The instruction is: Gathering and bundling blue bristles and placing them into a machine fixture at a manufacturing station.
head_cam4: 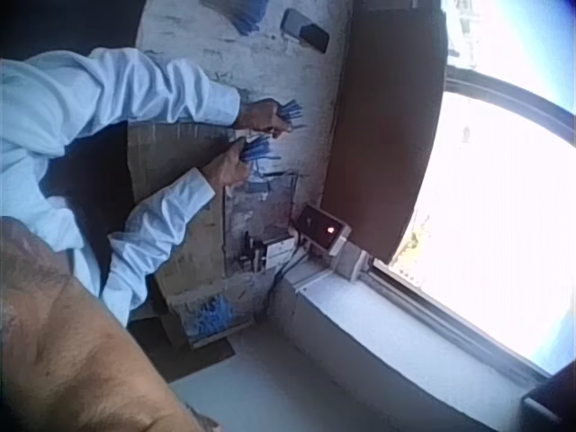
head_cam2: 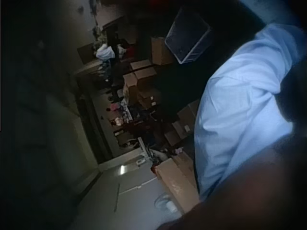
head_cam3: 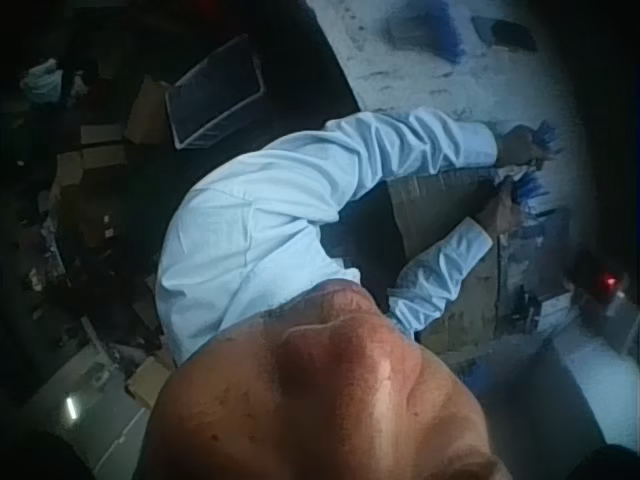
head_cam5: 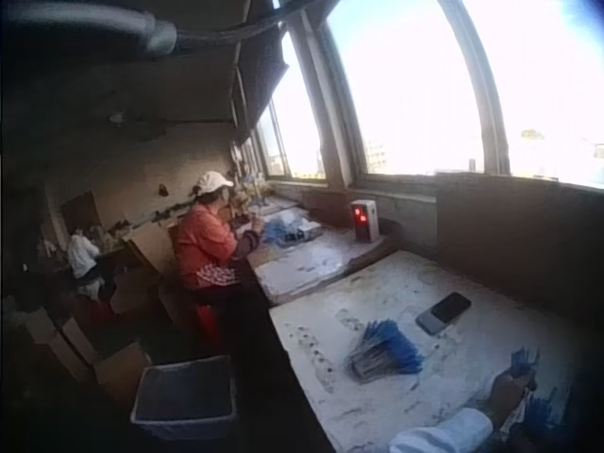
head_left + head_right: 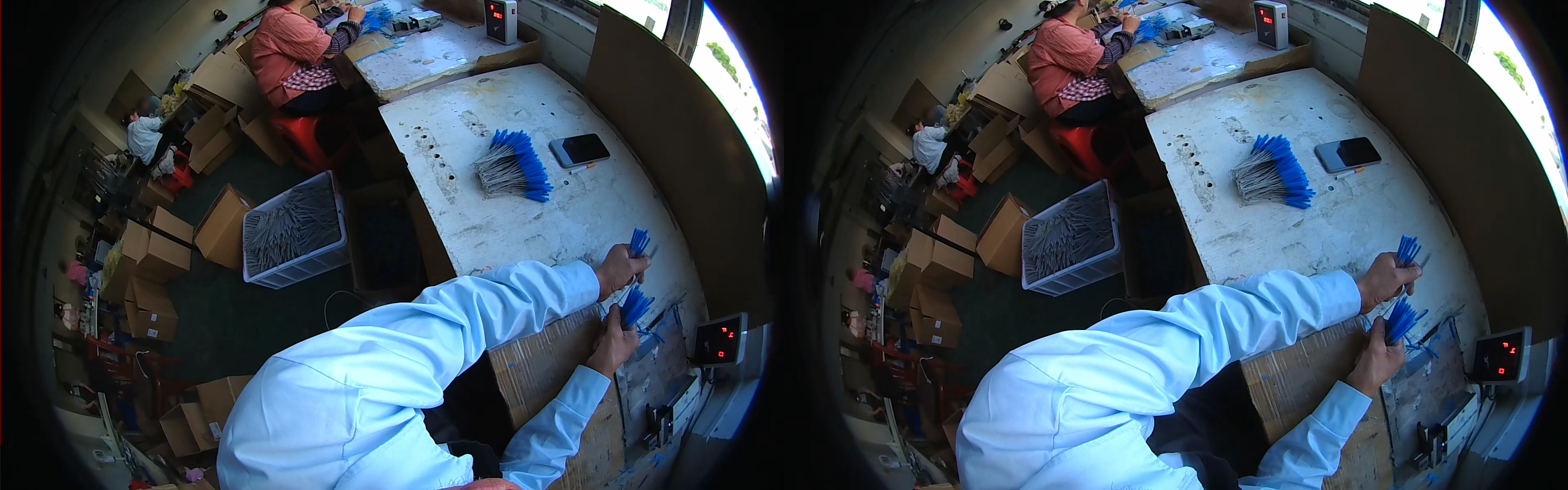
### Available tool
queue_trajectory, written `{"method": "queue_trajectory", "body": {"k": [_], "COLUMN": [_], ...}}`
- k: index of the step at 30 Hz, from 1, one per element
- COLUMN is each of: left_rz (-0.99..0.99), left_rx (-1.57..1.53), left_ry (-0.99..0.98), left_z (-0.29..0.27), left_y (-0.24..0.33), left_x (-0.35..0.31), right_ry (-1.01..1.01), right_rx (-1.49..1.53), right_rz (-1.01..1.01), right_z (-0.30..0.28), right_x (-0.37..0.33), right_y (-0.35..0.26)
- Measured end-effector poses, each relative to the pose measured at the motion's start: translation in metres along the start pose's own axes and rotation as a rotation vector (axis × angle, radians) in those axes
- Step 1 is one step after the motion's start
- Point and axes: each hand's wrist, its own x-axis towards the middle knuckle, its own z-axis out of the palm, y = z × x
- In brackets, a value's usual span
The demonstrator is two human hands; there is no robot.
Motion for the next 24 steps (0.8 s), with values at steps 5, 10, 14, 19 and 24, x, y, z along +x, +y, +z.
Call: {"method": "queue_trajectory", "body": {"k": [5, 10, 14, 19, 24], "left_rz": [0.001, 0.011, 0.013, -0.001, 0.003], "left_rx": [-0.008, 0.019, 0.018, 0.019, 0.002], "left_ry": [0.000, -0.013, -0.004, -0.025, -0.016], "left_z": [0.000, 0.000, 0.000, -0.001, 0.001], "left_y": [-0.001, -0.003, -0.005, -0.005, -0.005], "left_x": [0.001, 0.002, 0.003, 0.004, 0.003], "right_ry": [0.010, -0.027, 0.008, -0.014, -0.001], "right_rx": [-0.006, -0.009, -0.011, -0.003, -0.046], "right_rz": [0.012, 0.003, -0.002, -0.017, 0.018], "right_z": [0.001, -0.002, 0.001, -0.002, -0.001], "right_x": [-0.003, -0.001, -0.002, 0.003, -0.004], "right_y": [-0.005, -0.001, -0.002, 0.006, -0.008]}}
